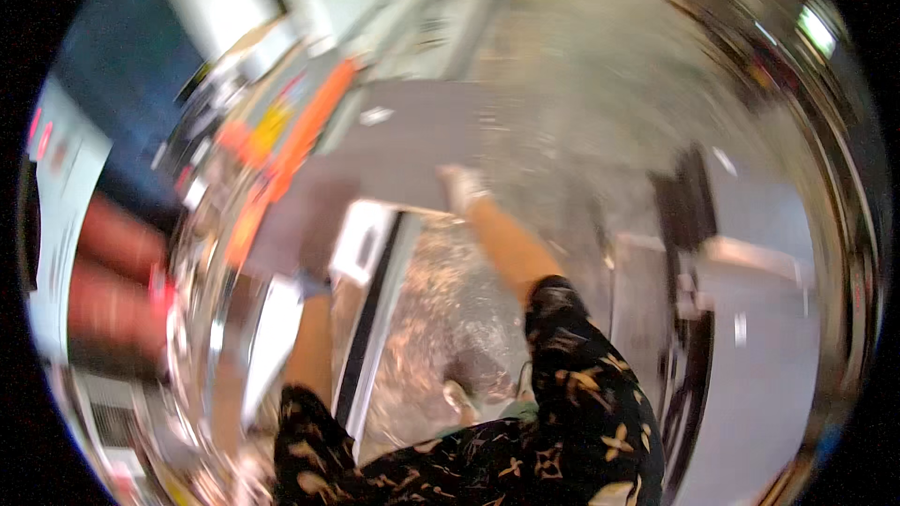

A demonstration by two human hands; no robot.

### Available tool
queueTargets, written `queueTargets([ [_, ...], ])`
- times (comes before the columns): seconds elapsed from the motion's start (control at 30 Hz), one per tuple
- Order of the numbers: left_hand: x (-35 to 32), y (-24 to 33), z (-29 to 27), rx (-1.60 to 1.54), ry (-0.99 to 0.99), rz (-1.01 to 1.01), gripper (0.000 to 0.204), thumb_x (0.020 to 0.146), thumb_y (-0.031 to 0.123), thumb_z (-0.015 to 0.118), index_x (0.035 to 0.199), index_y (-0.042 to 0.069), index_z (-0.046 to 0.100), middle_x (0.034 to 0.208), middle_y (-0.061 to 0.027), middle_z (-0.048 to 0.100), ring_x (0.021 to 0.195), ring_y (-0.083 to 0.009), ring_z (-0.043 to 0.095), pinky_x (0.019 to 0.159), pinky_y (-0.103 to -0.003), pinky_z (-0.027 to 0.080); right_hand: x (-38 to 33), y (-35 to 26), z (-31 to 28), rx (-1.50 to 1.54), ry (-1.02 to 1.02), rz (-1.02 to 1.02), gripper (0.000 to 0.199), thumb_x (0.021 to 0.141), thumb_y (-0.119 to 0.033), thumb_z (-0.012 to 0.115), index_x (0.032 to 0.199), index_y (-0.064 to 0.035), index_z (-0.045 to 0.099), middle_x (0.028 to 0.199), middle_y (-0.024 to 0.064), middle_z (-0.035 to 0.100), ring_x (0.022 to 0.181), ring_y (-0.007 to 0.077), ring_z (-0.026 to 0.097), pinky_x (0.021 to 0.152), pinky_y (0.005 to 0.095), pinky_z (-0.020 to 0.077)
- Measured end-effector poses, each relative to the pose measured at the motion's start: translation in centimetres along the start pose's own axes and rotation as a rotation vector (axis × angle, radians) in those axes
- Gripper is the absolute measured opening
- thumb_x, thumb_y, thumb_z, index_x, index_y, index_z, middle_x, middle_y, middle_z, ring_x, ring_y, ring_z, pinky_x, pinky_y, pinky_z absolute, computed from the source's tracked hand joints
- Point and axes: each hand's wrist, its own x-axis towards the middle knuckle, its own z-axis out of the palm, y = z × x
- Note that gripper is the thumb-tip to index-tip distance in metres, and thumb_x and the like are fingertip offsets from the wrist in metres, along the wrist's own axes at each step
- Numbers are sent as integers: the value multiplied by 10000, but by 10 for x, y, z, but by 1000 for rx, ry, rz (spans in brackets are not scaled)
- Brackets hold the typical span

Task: The person repeatedly picks up large flat panels from a stack, carries them to a machine, places them on the machine bed, and returns to the stack. This cycle is repeated multiple times.

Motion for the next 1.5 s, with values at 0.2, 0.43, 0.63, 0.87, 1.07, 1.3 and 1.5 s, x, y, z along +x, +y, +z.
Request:
queueTargets([
  [0.2,-104,-23,99,161,11,85,375,886,399,413,1134,141,524,1121,-18,567,1018,-164,527,851,-364,429,-175,63,-123,169,-184,-2,396,840,-233,591,1183,-65,482,1113,108,544,978,210,554,824,381,490],
  [0.43,-217,-111,55,457,-105,346,262,873,135,527,1130,86,516,733,3,530,552,-83,467,479,-168,382,-347,62,-406,384,945,-140,193,795,-298,627,897,-144,570,768,-14,556,710,147,553,648,365,448],
  [0.63,-278,-191,40,561,-321,1,195,877,133,530,1071,146,517,851,17,575,636,-84,509,608,-264,471,-363,101,-484,960,1018,235,285,814,-316,593,999,-108,532,1021,27,533,1081,204,466,870,462,409],
  [0.87,-322,-247,64,557,-273,-191,251,892,177,503,1142,206,493,1031,31,580,755,-128,549,741,-362,504,-297,72,-511,1178,831,-122,274,860,-329,590,987,-94,530,1056,67,500,875,232,528,838,422,448],
  [1.07,-333,-262,53,537,-423,-321,331,905,232,506,1226,159,468,1206,-11,527,939,-162,565,795,-406,495,-320,14,-411,839,576,84,454,764,-392,685,1002,-30,547,968,126,549,815,228,552,738,381,483],
  [1.3,-430,-294,168,594,-734,-322,280,873,222,544,1133,130,498,1095,-53,540,760,-159,573,748,-373,520,-389,44,-265,893,170,159,474,770,-304,672,1131,-63,483,1059,141,580,924,231,592,757,380,514],
  [1.5,-382,-250,176,369,-764,-165,276,804,81,575,1076,107,538,871,3,573,701,-107,542,697,-318,512,-321,105,-390,1007,704,-60,170,781,-207,628,851,-92,524,586,33,498,452,146,457,434,319,452],
])
